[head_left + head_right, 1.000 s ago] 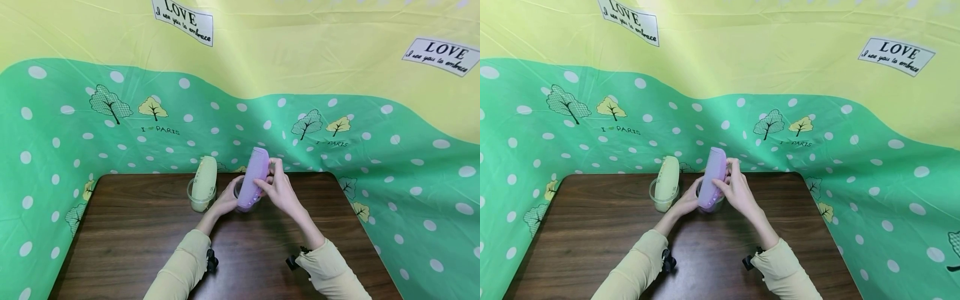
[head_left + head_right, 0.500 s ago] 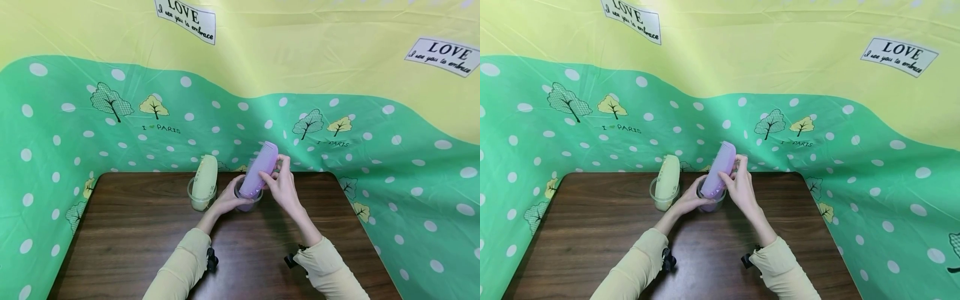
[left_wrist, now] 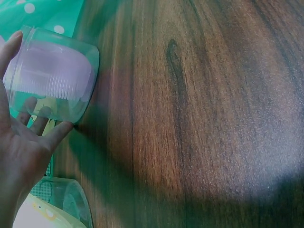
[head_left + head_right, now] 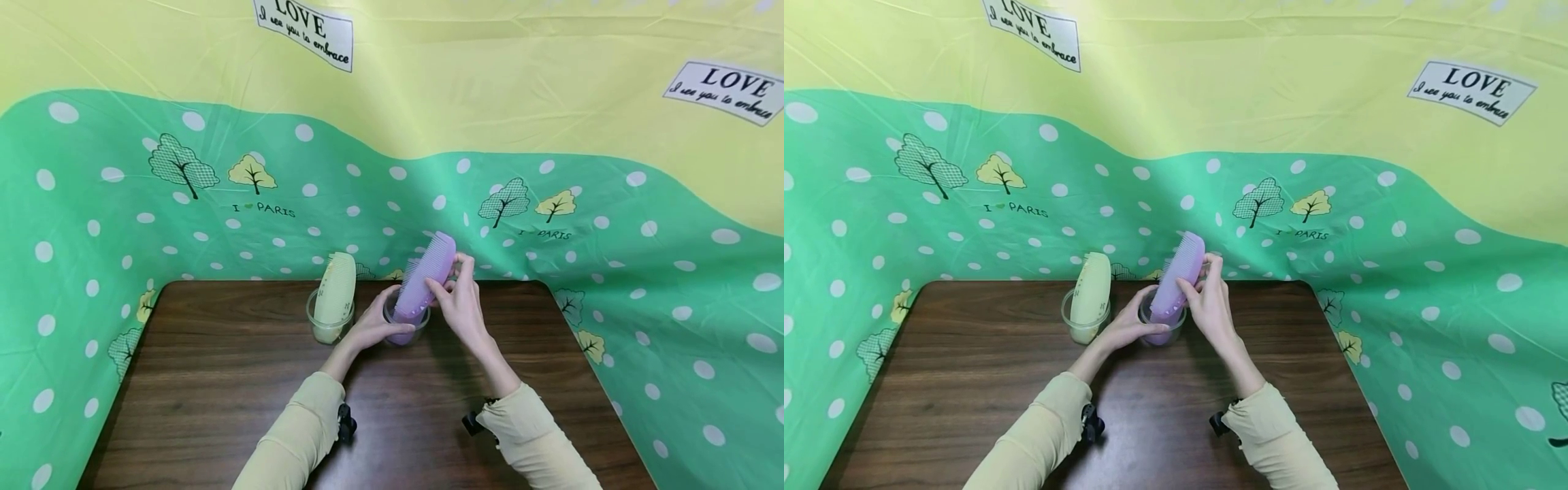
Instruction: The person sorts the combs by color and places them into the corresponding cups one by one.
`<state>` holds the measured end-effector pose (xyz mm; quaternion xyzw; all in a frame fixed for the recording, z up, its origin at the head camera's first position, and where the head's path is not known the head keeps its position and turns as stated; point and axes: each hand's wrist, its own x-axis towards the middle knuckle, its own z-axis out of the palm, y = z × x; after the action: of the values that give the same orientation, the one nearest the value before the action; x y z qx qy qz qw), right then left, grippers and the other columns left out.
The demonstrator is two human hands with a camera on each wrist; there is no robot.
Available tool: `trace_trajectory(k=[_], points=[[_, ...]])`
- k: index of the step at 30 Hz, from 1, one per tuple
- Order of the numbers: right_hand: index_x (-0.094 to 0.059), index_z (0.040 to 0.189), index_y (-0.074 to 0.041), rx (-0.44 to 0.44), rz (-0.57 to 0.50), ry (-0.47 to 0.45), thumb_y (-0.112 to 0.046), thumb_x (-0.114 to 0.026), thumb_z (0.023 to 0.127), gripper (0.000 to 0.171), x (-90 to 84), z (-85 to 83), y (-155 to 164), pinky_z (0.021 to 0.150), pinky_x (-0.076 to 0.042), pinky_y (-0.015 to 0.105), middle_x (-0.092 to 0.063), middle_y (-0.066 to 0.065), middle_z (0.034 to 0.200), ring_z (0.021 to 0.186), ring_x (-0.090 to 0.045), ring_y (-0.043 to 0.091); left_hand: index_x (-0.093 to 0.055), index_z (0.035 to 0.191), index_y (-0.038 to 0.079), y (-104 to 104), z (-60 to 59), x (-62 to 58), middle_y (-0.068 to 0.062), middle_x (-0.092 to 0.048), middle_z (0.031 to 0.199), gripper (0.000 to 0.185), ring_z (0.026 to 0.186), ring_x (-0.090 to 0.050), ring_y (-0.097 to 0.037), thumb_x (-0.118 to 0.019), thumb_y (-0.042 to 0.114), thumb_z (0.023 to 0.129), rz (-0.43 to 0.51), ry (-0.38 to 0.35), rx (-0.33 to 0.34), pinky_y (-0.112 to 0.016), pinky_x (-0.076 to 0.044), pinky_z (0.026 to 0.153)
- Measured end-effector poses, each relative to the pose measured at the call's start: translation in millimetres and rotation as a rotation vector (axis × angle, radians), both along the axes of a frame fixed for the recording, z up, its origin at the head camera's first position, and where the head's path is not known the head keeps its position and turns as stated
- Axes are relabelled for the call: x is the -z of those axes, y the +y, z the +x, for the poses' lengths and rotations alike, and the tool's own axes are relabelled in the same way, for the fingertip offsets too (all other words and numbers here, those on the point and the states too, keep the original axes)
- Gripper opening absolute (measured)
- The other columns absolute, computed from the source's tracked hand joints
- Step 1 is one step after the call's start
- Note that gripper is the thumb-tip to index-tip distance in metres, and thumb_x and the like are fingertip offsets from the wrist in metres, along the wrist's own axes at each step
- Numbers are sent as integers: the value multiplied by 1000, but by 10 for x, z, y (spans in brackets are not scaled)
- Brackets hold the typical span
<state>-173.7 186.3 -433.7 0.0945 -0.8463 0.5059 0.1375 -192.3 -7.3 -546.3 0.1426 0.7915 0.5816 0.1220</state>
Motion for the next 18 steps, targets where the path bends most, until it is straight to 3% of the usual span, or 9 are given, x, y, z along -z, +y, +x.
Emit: trace_trajectory(k=[6,12,18], points=[[-33,136,-8,19,23,3,-10,-72,96,55,83,-20,14,54,-60,29,-61,18,101,70,-68,23,-32,159,32,2,-6,10,-1,-37,165,98,152,-36,-25,-89,38,79,2,2,0,-52,-32,123],[-33,135,-9,21,51,8,-10,-70,97,53,178,-38,33,54,-59,27,-58,16,96,69,-67,26,-32,159,33,12,-2,22,-2,-36,165,97,152,-36,-25,-89,37,79,1,2,-3,-53,-31,123],[-34,135,-7,13,83,10,-10,-70,98,52,232,-38,20,57,-62,38,-56,15,97,70,-66,23,-33,158,33,9,1,11,-1,-37,165,97,150,-38,-25,-88,36,80,8,-2,-5,-53,-34,121]])
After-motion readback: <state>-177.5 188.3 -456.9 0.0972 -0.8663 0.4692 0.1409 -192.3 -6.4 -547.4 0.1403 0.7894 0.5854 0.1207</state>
